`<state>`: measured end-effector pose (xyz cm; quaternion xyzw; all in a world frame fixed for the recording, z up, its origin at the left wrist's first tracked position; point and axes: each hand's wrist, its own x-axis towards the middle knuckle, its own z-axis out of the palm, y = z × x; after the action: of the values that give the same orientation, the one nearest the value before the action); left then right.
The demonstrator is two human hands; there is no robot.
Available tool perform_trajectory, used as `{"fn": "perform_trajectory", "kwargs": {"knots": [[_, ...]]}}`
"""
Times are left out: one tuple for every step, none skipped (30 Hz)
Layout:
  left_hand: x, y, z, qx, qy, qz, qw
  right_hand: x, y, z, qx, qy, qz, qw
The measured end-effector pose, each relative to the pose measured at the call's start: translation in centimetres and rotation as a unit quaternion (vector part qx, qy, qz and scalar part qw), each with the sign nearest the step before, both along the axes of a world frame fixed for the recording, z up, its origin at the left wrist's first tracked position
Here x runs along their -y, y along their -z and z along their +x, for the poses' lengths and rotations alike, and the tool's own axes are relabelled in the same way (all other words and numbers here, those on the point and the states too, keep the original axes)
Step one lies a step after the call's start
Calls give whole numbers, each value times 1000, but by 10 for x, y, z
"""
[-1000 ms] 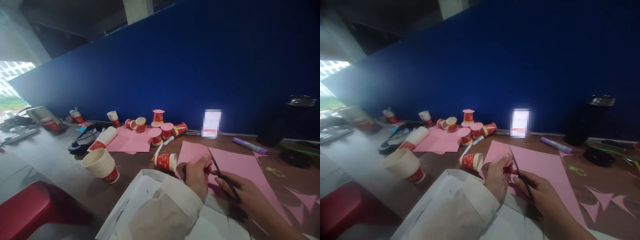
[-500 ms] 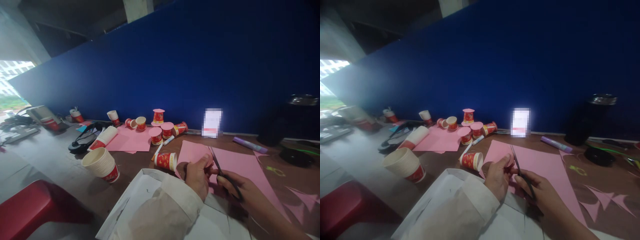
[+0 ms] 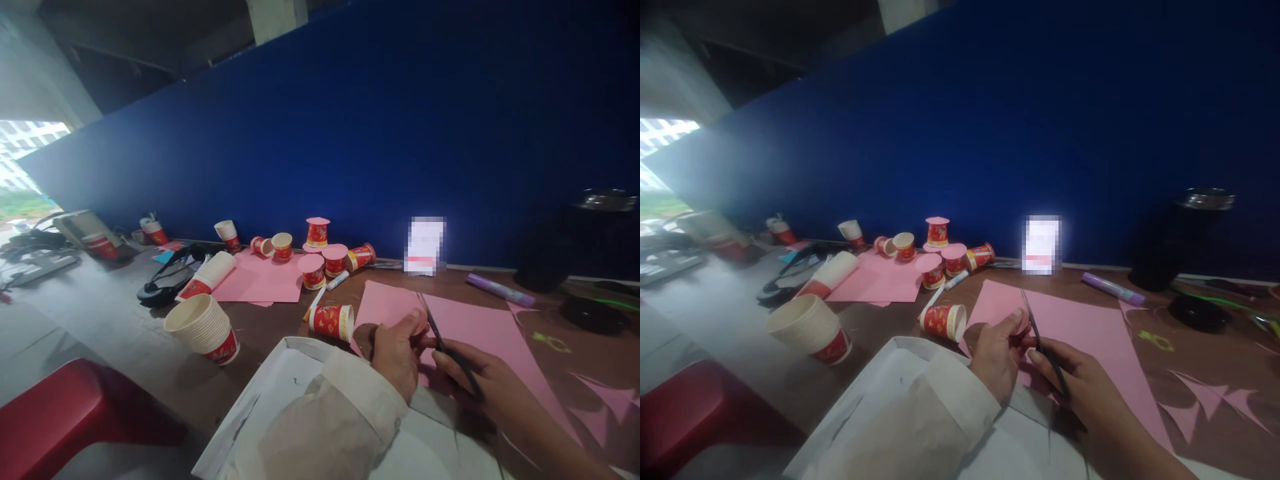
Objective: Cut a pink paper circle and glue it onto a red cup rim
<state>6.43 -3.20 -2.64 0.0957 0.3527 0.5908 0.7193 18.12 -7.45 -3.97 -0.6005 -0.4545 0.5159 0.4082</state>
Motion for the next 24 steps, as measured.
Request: {"fn": "perform_trajectory", "kwargs": {"knots": [[0, 0, 0, 2, -1, 2, 1000, 0, 0, 0, -4, -2, 0, 1000], [0, 0, 0, 3, 0, 5, 1000, 0, 0, 0, -8, 1, 2, 1000], [0, 0, 0, 4, 3, 7, 1000, 0, -1, -1, -9, 7, 6, 1000], [0, 0, 0, 5, 6, 8, 1000, 0, -2, -1, -7, 15, 11, 1000], [0, 1, -1, 6, 10, 9, 1000, 0, -3, -2, -2, 20, 15, 1000], [0, 1, -1, 6, 12, 10, 1000, 1, -4, -2, 7, 25, 18, 1000], [0, 1, -1, 6, 12, 11, 1000, 1, -4, -2, 15, 25, 18, 999], [0, 1, -1, 5, 7, 11, 1000, 1, -4, -1, 20, 21, 16, 999], [0, 1, -1, 2, 3, 12, 1000, 0, -3, 0, 21, 15, 13, 1000], [0, 1, 0, -1, -1, 13, 1000, 0, -2, 1, 19, 12, 11, 1000], [0, 1, 0, -3, -3, 13, 1000, -1, -1, 2, 14, 7, 8, 1000], [0, 1, 0, -2, -4, 12, 1000, -1, 0, 2, 7, 5, 7, 1000], [0, 0, 0, 0, -7, 11, 1000, -2, 1, 3, 1, 6, 7, 1000], [0, 0, 0, 3, -9, 10, 1000, -2, 1, 3, -6, 8, 7, 1000], [0, -1, 0, 5, -9, 7, 1000, -2, 1, 3, -11, 11, 6, 1000], [0, -1, 0, 5, -11, 5, 1000, -2, 1, 3, -15, 10, 3, 1000], [0, -2, 0, 4, -12, 3, 1000, -2, 0, 3, -18, 9, 2, 1000], [0, -2, 0, 3, -12, 3, 1000, -2, 0, 2, -19, 10, 5, 1000], [0, -3, 0, 3, -11, 4, 1000, -2, -1, 2, -20, 12, 8, 1000], [1, -3, 0, 3, -11, 5, 1000, -1, -2, 1, -21, 14, 12, 1000], [1, -3, 0, 2, -13, 5, 1000, -1, -3, 1, -22, 14, 15, 1000], [1, -4, 0, 2, -14, 5, 1000, 0, -3, 0, -26, 14, 16, 999], [1, -4, 0, 2, -11, 5, 1000, 0, -4, 0, -30, 16, 17, 999], [1, -4, -1, 3, -8, 5, 1000, 1, -4, 0, -32, 15, 17, 999]]}}
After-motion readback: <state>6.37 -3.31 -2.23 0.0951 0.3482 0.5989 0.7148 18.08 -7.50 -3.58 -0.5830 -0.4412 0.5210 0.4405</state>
